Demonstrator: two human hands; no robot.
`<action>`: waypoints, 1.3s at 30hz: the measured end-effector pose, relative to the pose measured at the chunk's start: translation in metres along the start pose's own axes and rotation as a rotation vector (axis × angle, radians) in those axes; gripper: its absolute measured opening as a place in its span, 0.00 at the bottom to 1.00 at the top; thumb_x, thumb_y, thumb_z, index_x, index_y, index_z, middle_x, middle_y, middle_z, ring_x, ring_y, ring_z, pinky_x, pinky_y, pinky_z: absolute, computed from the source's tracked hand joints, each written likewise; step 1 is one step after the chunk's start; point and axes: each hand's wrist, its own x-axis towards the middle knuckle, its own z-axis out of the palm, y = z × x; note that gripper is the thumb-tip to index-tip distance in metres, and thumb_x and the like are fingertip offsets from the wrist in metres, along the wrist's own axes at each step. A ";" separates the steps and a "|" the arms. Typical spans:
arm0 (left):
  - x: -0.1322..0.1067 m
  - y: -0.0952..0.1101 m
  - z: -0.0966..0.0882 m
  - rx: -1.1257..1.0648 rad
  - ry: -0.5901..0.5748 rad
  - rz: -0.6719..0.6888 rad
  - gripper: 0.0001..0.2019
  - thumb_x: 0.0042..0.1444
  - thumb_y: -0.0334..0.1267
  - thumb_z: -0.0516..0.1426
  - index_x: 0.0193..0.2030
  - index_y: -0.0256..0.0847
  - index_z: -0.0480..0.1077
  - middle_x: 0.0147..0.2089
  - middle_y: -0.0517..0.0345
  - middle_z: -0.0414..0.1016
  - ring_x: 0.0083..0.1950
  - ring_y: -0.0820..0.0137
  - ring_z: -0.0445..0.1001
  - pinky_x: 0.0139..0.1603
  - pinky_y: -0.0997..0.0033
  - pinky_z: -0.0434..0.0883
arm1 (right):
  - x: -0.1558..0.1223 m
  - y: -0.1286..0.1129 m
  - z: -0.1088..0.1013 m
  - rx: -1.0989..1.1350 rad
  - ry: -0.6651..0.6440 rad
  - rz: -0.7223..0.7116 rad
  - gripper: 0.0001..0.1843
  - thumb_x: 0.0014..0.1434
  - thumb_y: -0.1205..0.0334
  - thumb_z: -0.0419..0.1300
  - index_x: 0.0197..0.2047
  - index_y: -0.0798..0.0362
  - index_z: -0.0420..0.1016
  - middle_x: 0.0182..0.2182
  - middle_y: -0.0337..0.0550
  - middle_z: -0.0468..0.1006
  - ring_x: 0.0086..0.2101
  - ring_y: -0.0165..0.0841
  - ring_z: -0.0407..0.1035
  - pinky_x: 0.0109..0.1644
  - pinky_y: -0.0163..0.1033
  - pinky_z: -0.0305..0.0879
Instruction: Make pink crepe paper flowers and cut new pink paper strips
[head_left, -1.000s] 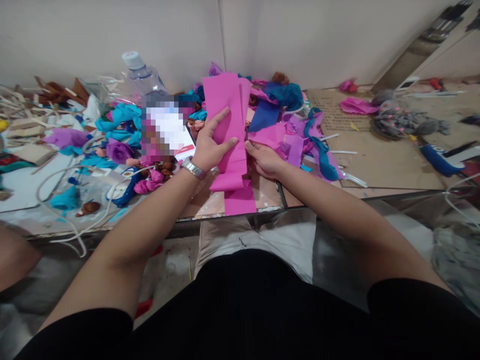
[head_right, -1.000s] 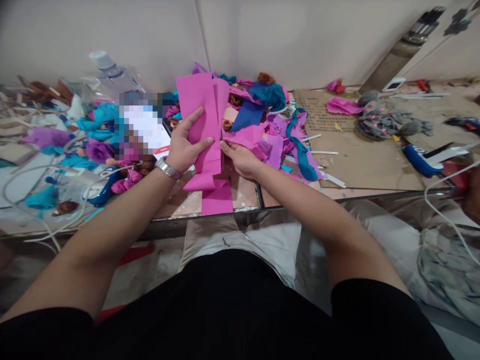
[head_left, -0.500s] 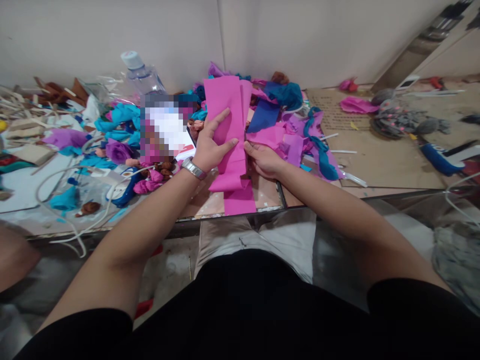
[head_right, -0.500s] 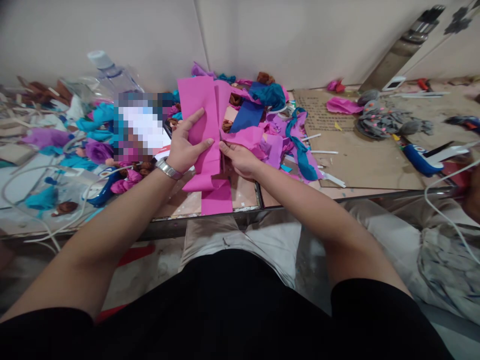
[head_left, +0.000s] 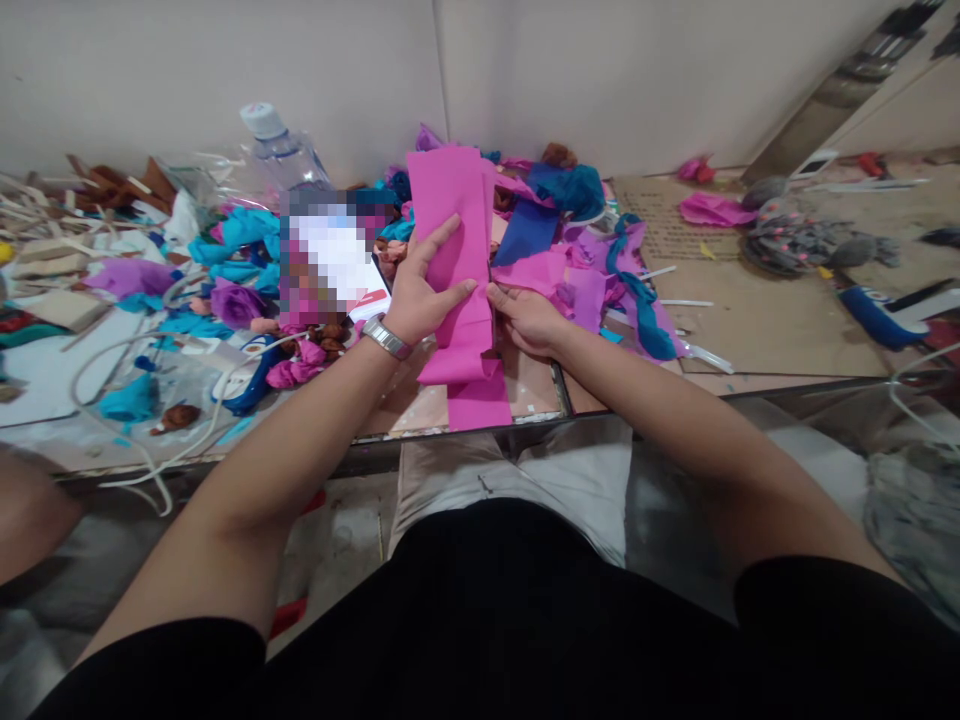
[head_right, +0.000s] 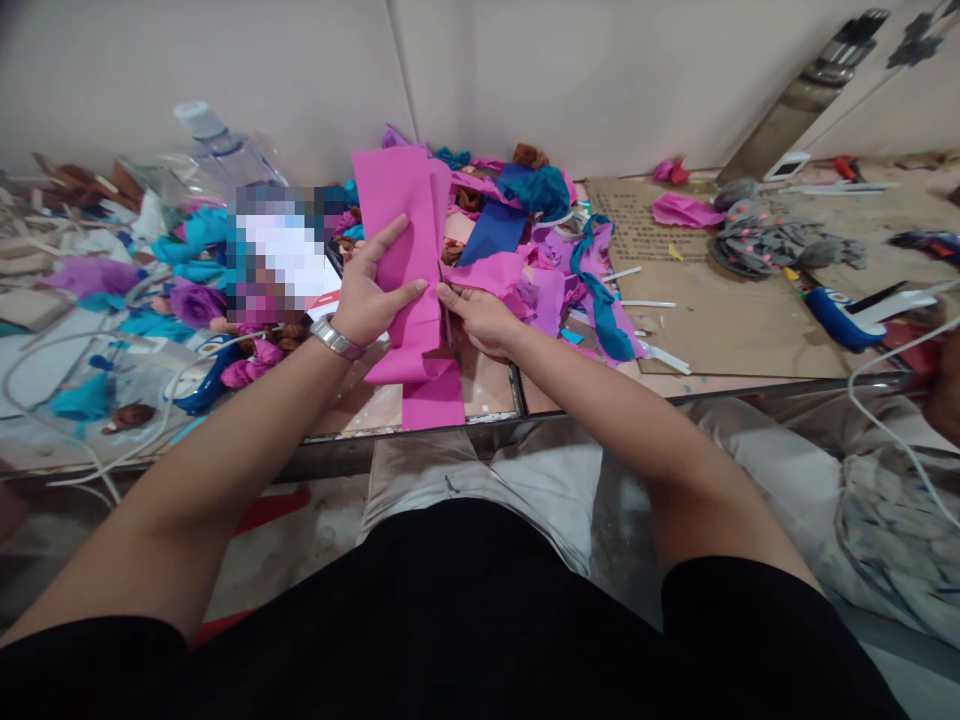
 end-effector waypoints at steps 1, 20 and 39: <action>0.000 0.000 0.000 0.000 -0.003 0.000 0.49 0.54 0.68 0.69 0.78 0.53 0.63 0.79 0.52 0.67 0.82 0.48 0.63 0.87 0.41 0.54 | 0.000 0.000 0.001 0.004 0.010 -0.005 0.16 0.70 0.46 0.68 0.47 0.51 0.82 0.35 0.39 0.88 0.40 0.37 0.84 0.49 0.44 0.84; 0.001 0.008 0.003 -0.011 -0.063 0.007 0.47 0.53 0.70 0.69 0.76 0.57 0.66 0.80 0.55 0.65 0.87 0.49 0.49 0.89 0.39 0.45 | -0.003 -0.006 0.006 0.040 0.070 -0.027 0.20 0.70 0.43 0.67 0.47 0.53 0.81 0.37 0.44 0.90 0.46 0.40 0.85 0.59 0.50 0.83; -0.003 0.008 0.007 0.006 -0.034 -0.011 0.48 0.52 0.69 0.70 0.76 0.54 0.65 0.79 0.51 0.67 0.84 0.48 0.59 0.87 0.39 0.52 | -0.004 -0.006 0.002 0.002 0.034 -0.026 0.22 0.67 0.40 0.69 0.39 0.51 0.79 0.34 0.42 0.88 0.41 0.37 0.84 0.53 0.44 0.82</action>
